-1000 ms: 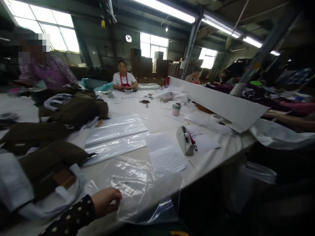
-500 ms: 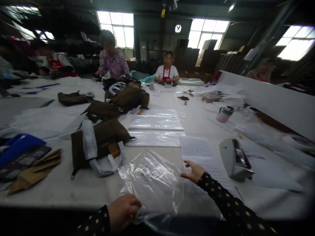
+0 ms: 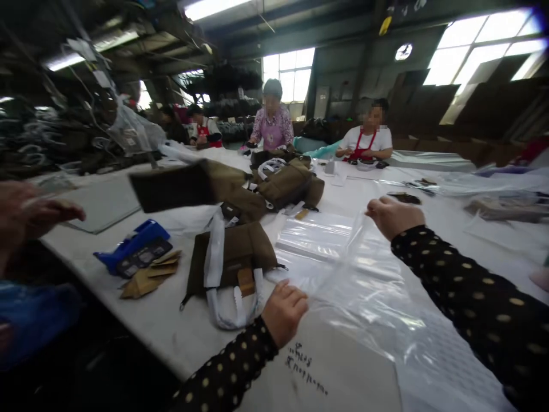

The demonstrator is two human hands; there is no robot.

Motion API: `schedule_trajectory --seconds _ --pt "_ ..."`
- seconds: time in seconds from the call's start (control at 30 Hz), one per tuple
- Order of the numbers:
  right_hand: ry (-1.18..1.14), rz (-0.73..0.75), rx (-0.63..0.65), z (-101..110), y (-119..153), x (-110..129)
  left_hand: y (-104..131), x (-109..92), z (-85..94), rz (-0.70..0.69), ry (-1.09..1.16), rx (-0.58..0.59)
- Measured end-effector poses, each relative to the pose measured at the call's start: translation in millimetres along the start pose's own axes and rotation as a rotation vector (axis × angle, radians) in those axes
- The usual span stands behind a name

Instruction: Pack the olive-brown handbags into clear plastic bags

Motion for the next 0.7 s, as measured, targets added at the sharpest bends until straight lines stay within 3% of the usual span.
schedule_trajectory --seconds 0.07,0.13,0.2,0.23,0.3,0.4,0.47,0.53,0.6,0.7 --pt "0.023 0.004 -0.064 -17 -14 -10 -24 8 -35.8 0.013 -0.078 0.07" --pt "-0.004 -0.038 -0.071 -50 -20 -27 -35 10 -71.4 0.029 -0.099 0.181" --pt "-0.079 -0.1 -0.007 -88 -18 -43 -33 5 -93.3 0.066 -0.05 0.247" --pt "-0.113 -0.114 0.009 -104 -12 -47 -27 1 -96.1 0.09 -0.011 0.247" --pt "-0.192 -0.068 -0.055 -125 10 -42 -7 -8 -84.3 0.13 0.065 0.195" --pt "-0.447 0.118 -0.165 -132 60 1 43 -9 -39.6 0.25 0.04 0.108" --pt "-0.659 0.148 -0.003 -137 87 41 87 4 -9.8 0.395 -0.107 0.077" --pt "-0.798 0.023 0.118 -143 97 78 129 18 8.0 0.435 -0.278 0.051" --pt "-0.907 -0.116 0.117 -143 87 107 164 29 9.6 0.407 -0.421 0.031" --pt "-1.067 -0.202 -0.008 -134 47 134 196 37 -9.1 0.287 -0.55 0.002"
Point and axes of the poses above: each hand's wrist, its own y-axis away from the middle knuckle, its own z-axis out of the back of the hand, x = y × z, the point moved 4 cm from there along -y, towards the middle knuckle, and after that the axes turned 6 degrees about -z, right-handed, at the moved point
